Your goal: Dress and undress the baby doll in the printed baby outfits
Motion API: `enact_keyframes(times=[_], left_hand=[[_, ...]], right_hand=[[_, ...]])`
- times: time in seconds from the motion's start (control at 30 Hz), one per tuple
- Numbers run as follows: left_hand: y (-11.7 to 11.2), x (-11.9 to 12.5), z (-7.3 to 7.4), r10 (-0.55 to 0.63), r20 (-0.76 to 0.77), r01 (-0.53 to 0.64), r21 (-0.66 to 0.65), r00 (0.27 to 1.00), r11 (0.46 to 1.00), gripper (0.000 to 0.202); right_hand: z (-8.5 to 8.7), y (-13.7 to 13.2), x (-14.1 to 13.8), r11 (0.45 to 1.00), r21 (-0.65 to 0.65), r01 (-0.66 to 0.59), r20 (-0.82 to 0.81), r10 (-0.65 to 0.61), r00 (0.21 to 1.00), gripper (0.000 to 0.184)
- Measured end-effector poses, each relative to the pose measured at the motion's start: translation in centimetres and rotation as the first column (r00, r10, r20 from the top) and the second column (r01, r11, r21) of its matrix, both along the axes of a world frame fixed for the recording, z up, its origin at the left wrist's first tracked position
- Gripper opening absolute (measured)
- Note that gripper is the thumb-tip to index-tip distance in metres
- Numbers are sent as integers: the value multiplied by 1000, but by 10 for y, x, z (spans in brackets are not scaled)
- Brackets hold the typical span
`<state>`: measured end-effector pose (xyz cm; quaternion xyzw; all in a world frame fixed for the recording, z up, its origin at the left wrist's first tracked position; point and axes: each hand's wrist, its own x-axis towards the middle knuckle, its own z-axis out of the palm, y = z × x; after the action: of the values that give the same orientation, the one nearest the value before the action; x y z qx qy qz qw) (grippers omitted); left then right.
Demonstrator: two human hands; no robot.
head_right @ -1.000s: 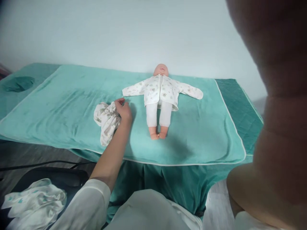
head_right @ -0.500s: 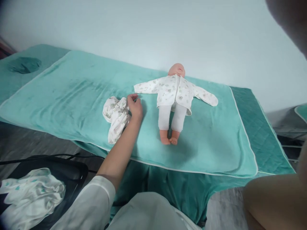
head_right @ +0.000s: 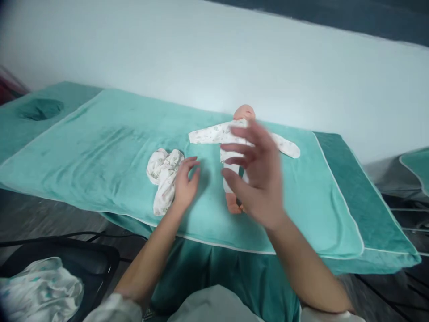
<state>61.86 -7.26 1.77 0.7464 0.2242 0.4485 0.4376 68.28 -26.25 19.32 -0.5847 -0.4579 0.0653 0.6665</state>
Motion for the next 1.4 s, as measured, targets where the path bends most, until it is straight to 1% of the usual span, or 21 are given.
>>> enact_keyframes(times=[0.07, 0.13, 0.17, 0.2, 0.27, 0.3, 0.37, 0.47, 0.53, 0.6, 0.7, 0.8, 0.87, 0.93, 1.0, 1.03, 1.1, 1.17, 1.27, 1.33, 1.4], left_hand=[[-7, -36, 12, 18, -32, -14, 134, 999, 991, 21], [1, -67, 19, 148, -10, -143, 201, 989, 969, 19], [11, -78, 19, 230, -13, -222, 202, 973, 954, 19], [23, -86, 17, 310, -35, -299, 182, 950, 937, 18], [53, -94, 8, 408, -145, -398, 89, 902, 913, 26], [68, -95, 3, 413, -213, -420, 17, 885, 908, 34], [93, -93, -5, 348, -329, -410, -141, 878, 901, 50], [110, -90, -6, 156, -403, -291, -299, 902, 909, 51], [109, -92, 2, 16, -348, -157, -380, 937, 912, 39], [103, -96, 13, -120, -212, 8, -464, 970, 886, 31], [94, -103, 37, -240, -21, 197, -506, 971, 840, 28], [85, -104, 69, -196, 48, 198, -413, 979, 889, 24], [77, -100, 93, -167, 77, 181, -265, 983, 947, 26], [67, -92, 119, -215, 99, 223, -77, 971, 972, 40], [56, -80, 144, -321, 99, 317, 57, 942, 947, 61], [49, -74, 156, -378, 96, 372, 74, 921, 925, 67], [36, -62, 177, -458, 97, 460, 3, 884, 888, 63], [22, -53, 194, -495, 84, 502, -133, 865, 854, 49], [4, -50, 210, -551, 52, 536, -323, 833, 780, 36], [-7, -51, 211, -592, 83, 567, -416, 802, 711, 35], [-19, -53, 203, -629, 147, 612, -476, 763, 632, 41]], right_hand=[[-29, 30, 3, 998, -52, -45, -63, 42, 997, 60], [-68, 71, 8, 957, -264, -117, -175, 71, 982, 44], [-89, 94, 9, 905, -398, -148, -220, 62, 974, 38], [-109, 119, 10, 887, -424, -184, -235, 88, 968, 36], [-143, 167, 10, 893, -401, -205, -201, 132, 971, 33], [-156, 189, 9, 901, -378, -213, -157, 164, 974, 32], [-173, 226, 9, 899, -385, -211, -77, 197, 977, 31], [-180, 250, 12, 857, -498, -134, 55, 186, 981, 32], [-175, 247, 15, 831, -548, -96, 136, 202, 970, 30], [-165, 231, 18, 796, -595, -109, 166, 255, 953, 22], [-136, 194, 23, 756, -628, -184, 143, 344, 928, 5], [-90, 151, 28, 832, -514, -209, 174, 340, 924, 15], [-51, 122, 31, 882, -427, -201, 189, 304, 934, 24], [-13, 97, 31, 920, -336, -203, 166, 270, 948, 32], [21, 76, 29, 939, -256, -229, 147, 272, 951, 38], [36, 67, 27, 944, -228, -238, 142, 274, 951, 41], [58, 52, 25, 953, -201, -226, 137, 256, 957, 44], [72, 38, 25, 964, -193, -181, 142, 210, 967, 44], [80, 18, 31, 966, -217, -142, 169, 180, 969, 40], [76, 5, 37, 953, -264, -148, 161, 195, 968, 42], [65, -6, 40, 944, -298, -143, 120, 186, 975, 46]])
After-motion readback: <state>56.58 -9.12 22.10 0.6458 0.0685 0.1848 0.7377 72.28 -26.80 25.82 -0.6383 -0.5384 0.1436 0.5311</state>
